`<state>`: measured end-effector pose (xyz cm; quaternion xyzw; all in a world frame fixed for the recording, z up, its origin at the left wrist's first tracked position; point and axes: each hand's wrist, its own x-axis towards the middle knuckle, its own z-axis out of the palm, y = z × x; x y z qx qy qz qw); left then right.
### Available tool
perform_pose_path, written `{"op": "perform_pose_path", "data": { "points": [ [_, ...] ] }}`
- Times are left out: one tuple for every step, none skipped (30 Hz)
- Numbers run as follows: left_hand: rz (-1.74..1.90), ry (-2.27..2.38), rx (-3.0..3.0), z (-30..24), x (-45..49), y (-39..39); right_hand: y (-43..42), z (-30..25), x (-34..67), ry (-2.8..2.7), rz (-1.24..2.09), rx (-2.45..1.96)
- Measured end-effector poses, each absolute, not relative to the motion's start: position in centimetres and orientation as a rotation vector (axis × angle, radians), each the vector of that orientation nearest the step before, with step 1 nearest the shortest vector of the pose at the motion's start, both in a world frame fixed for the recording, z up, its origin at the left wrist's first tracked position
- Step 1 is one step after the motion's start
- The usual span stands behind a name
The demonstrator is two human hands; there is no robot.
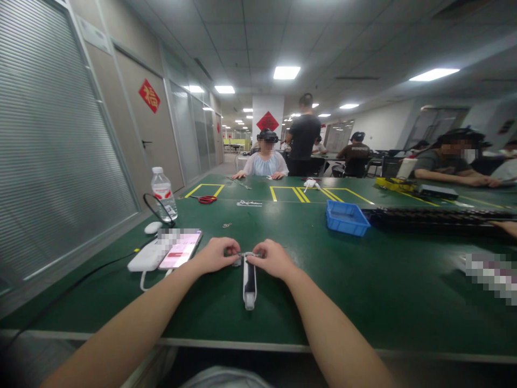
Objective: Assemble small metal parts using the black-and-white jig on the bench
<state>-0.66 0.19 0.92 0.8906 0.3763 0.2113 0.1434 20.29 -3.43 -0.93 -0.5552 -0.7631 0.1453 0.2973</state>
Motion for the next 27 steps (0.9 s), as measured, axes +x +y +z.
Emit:
{"op": "perform_pose_path", "data": {
  "points": [
    [0.597, 1.108, 2.579, 0.97, -0.66, 0.16, -3.45, -0.93, 20.3, -2.028, 0.384, -1.476],
    [0.581, 1.132, 2.594, 1.04, -0.68, 0.14, -3.46, -0.93, 20.3, -2.029, 0.382, -1.475],
    [0.562, 1.152, 2.612, 1.11, -0.7, 0.11, -3.47, -0.94, 20.31, -2.031, 0.381, -1.475],
    [0.546, 1.165, 2.628, 1.17, -0.71, 0.1, -3.47, -0.96, 20.33, -2.033, 0.38, -1.473],
    [0.533, 1.172, 2.643, 1.21, -0.73, 0.1, -3.46, -0.98, 20.34, -2.037, 0.377, -1.47],
    [0.527, 1.175, 2.653, 1.23, -0.74, 0.11, -3.45, -1.01, 20.35, -2.04, 0.373, -1.466],
    [0.526, 1.175, 2.66, 1.23, -0.74, 0.12, -3.43, -1.03, 20.37, -2.042, 0.371, -1.463],
    [0.528, 1.175, 2.663, 1.21, -0.74, 0.14, -3.4, -1.06, 20.38, -2.043, 0.372, -1.462],
    [0.53, 1.177, 2.663, 1.18, -0.73, 0.15, -3.38, -1.08, 20.38, -2.041, 0.373, -1.461],
    [0.53, 1.184, 2.659, 1.14, -0.71, 0.15, -3.36, -1.1, 20.39, -2.039, 0.375, -1.461],
    [0.528, 1.19, 2.652, 1.11, -0.69, 0.15, -3.35, -1.12, 20.39, -2.037, 0.378, -1.461],
    [0.527, 1.197, 2.641, 1.07, -0.67, 0.15, -3.33, -1.13, 20.38, -2.035, 0.38, -1.461],
    [0.526, 1.202, 2.63, 1.03, -0.65, 0.14, -3.33, -1.15, 20.37, -2.034, 0.379, -1.461],
    [0.528, 1.206, 2.618, 0.98, -0.63, 0.14, -3.33, -1.15, 20.35, -2.034, 0.378, -1.462],
    [0.533, 1.207, 2.608, 0.93, -0.62, 0.14, -3.33, -1.15, 20.33, -2.036, 0.377, -1.464],
    [0.538, 1.209, 2.602, 0.88, -0.61, 0.16, -3.34, -1.14, 20.31, -2.038, 0.377, -1.467],
    [0.544, 1.208, 2.599, 0.82, -0.6, 0.18, -3.36, -1.13, 20.28, -2.038, 0.375, -1.471],
    [0.55, 1.207, 2.596, 0.76, -0.61, 0.21, -3.38, -1.11, 20.26, -2.038, 0.374, -1.472],
    [0.555, 1.205, 2.594, 0.71, -0.62, 0.25, -3.4, -1.08, 20.24, -2.037, 0.374, -1.473],
    [0.559, 1.203, 2.59, 0.67, -0.63, 0.28, -3.43, -1.05, 20.24, -2.036, 0.375, -1.474],
    [0.559, 1.198, 2.586, 0.65, -0.65, 0.31, -3.45, -1.03, 20.24, -2.034, 0.376, -1.474],
    [0.56, 1.193, 2.582, 0.64, -0.67, 0.32, -3.47, -1.02, 20.25, -2.034, 0.377, -1.473],
    [0.563, 1.191, 2.579, 0.66, -0.68, 0.33, -3.47, -1.01, 20.26, -2.033, 0.377, -1.473],
    [0.566, 1.191, 2.577, 0.69, -0.69, 0.32, -3.47, -1.01, 20.28, -2.035, 0.378, -1.471],
    [0.566, 1.193, 2.575, 0.74, -0.69, 0.3, -3.46, -1.01, 20.29, -2.035, 0.377, -1.47],
    [0.565, 1.196, 2.573, 0.8, -0.68, 0.27, -3.45, -1.02, 20.3, -2.036, 0.376, -1.47],
    [0.561, 1.199, 2.57, 0.86, -0.67, 0.22, -3.43, -1.03, 20.31, -2.037, 0.377, -1.47]
  ]
}}
